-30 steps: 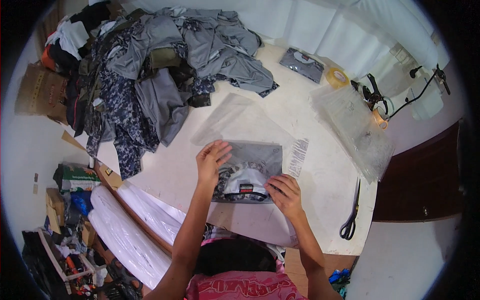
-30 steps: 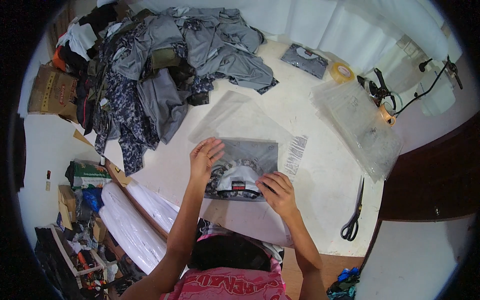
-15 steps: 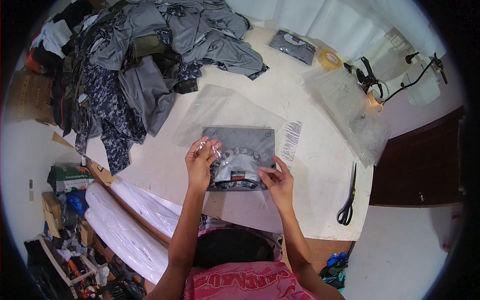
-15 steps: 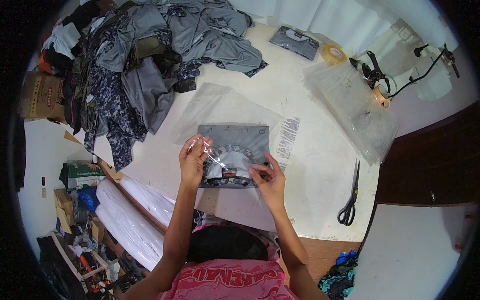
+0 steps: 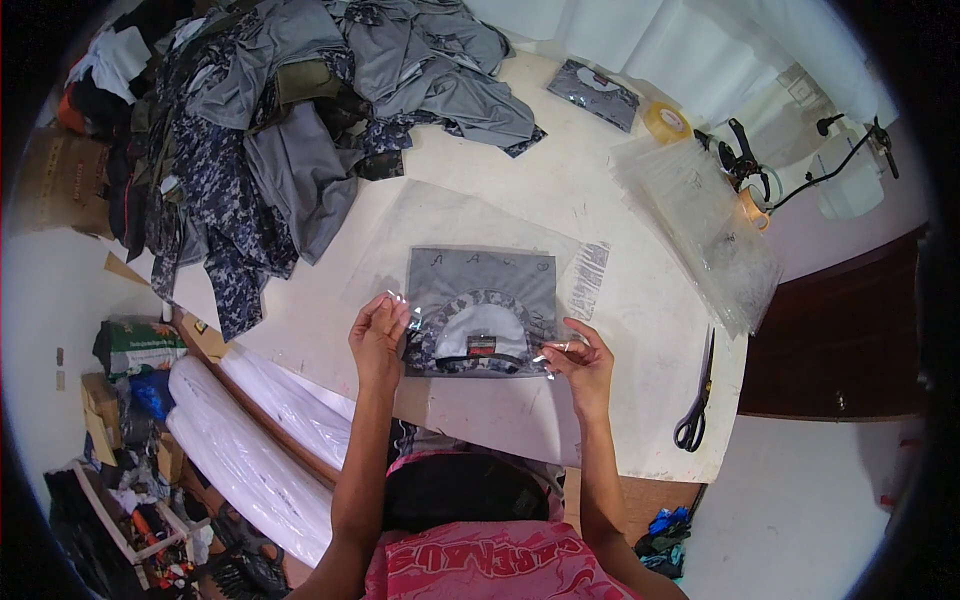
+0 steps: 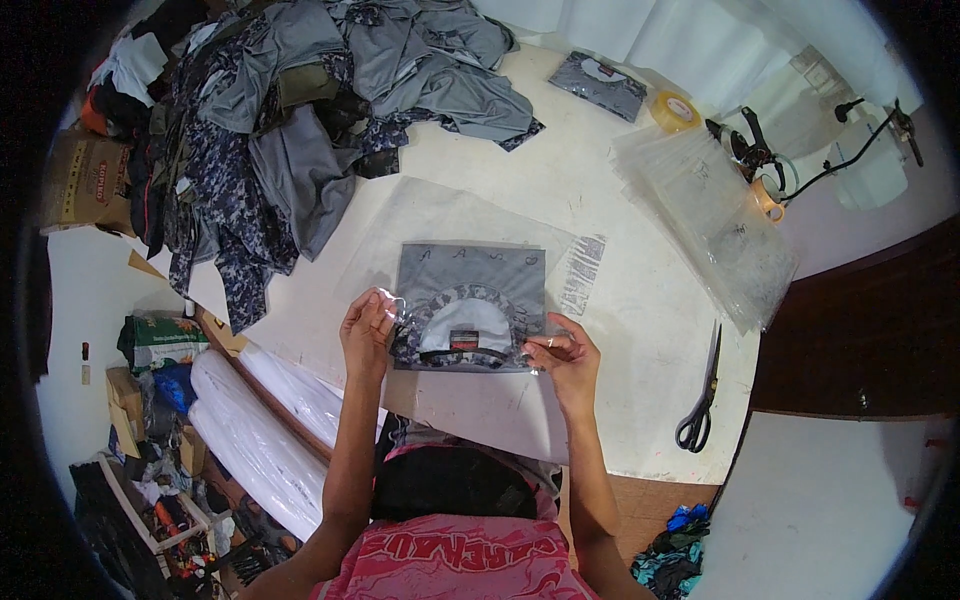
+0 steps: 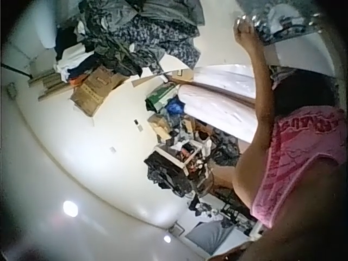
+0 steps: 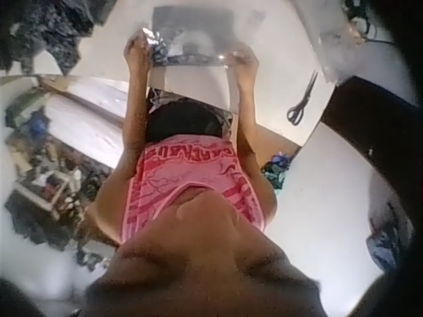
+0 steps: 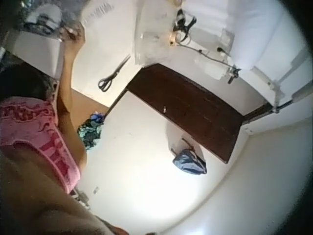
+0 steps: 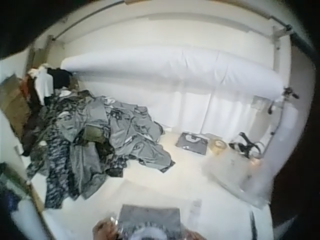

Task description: Folding a grey and camouflage shirt and placing it inside a plastic shipping bag.

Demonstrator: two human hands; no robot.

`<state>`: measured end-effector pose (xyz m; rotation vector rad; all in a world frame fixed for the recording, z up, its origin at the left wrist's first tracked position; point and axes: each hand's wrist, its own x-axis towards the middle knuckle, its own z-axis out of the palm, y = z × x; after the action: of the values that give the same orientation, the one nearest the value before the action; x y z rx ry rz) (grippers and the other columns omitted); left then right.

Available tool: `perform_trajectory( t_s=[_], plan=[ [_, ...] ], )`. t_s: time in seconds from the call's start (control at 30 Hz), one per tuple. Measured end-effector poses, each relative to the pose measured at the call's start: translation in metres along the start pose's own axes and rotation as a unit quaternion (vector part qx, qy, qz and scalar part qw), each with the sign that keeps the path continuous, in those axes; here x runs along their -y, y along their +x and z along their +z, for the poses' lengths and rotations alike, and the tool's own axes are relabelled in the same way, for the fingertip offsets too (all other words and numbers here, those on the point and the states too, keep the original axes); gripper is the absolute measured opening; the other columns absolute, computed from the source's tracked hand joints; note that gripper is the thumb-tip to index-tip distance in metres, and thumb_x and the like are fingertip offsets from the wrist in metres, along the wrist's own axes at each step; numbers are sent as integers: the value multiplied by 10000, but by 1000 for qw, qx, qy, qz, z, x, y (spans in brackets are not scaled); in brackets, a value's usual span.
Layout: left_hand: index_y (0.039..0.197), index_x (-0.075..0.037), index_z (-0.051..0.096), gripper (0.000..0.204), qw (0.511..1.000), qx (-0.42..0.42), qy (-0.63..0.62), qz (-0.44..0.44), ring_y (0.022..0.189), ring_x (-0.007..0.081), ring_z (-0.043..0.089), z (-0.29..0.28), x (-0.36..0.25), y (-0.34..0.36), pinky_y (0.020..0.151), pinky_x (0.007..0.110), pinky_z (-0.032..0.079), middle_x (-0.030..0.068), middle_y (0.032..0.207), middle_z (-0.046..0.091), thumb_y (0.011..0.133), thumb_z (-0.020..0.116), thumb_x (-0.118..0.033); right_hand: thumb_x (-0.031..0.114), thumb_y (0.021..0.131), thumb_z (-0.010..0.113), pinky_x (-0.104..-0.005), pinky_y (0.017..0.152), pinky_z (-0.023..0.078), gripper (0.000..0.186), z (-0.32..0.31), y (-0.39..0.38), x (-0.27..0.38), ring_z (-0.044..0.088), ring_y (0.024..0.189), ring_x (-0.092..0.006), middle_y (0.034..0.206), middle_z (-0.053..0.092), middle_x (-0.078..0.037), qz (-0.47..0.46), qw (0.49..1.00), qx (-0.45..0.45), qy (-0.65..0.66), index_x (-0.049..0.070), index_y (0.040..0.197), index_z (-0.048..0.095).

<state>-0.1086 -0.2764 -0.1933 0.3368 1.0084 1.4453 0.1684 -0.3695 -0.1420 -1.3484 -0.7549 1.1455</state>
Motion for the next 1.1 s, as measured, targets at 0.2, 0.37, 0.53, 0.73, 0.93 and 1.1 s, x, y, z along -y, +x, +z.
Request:
perform_trajectory(
  t_s=[0.2,0.37,0.53,0.73,0.93,1.1],
  plan=[
    [1141,22,617,234,1000,0,0,9,941,224,704,-3,-1,-2,836,320,605,159,1078,690,927,665,-57,-78,792,759,-239,609,536,578,5,-2,2,687,747,-133,878,731,-107,7,999,-32,-1,-22,1318,525],
    [1258,15,543,359,999,4,9,34,1027,261,684,-4,-10,-4,881,350,592,196,1174,655,916,650,-8,-62,770,775,-245,569,500,521,6,1,-4,672,729,-122,824,697,-44,19,998,-56,33,2,1253,591],
    [1246,12,551,301,1000,3,-17,7,1042,279,684,-3,-15,-3,876,361,581,182,1176,659,962,591,-80,-87,781,689,-244,529,449,281,-8,4,-1,678,723,-157,902,659,-50,61,995,-76,23,7,1045,678],
    [1056,-20,630,138,999,-5,-11,-41,970,255,709,-13,-19,-10,855,352,587,140,1059,706,962,614,-120,-87,808,637,-244,535,435,269,-33,19,1,680,725,-157,898,643,-28,24,999,-26,-30,17,1053,671],
    [1097,-11,589,191,995,54,-7,-83,982,276,709,-29,-28,-21,830,346,606,177,1019,706,917,652,-25,-74,807,644,-237,582,428,291,-32,20,9,679,736,-148,897,647,-23,19,998,-39,-49,18,1082,669],
    [1140,-12,559,300,990,62,47,-121,961,278,715,-38,-35,-21,812,339,611,190,1008,704,873,690,27,-68,808,648,-239,605,424,301,-40,21,10,685,758,-155,910,653,-29,16,998,-24,-54,10,1098,663]
  ],
)
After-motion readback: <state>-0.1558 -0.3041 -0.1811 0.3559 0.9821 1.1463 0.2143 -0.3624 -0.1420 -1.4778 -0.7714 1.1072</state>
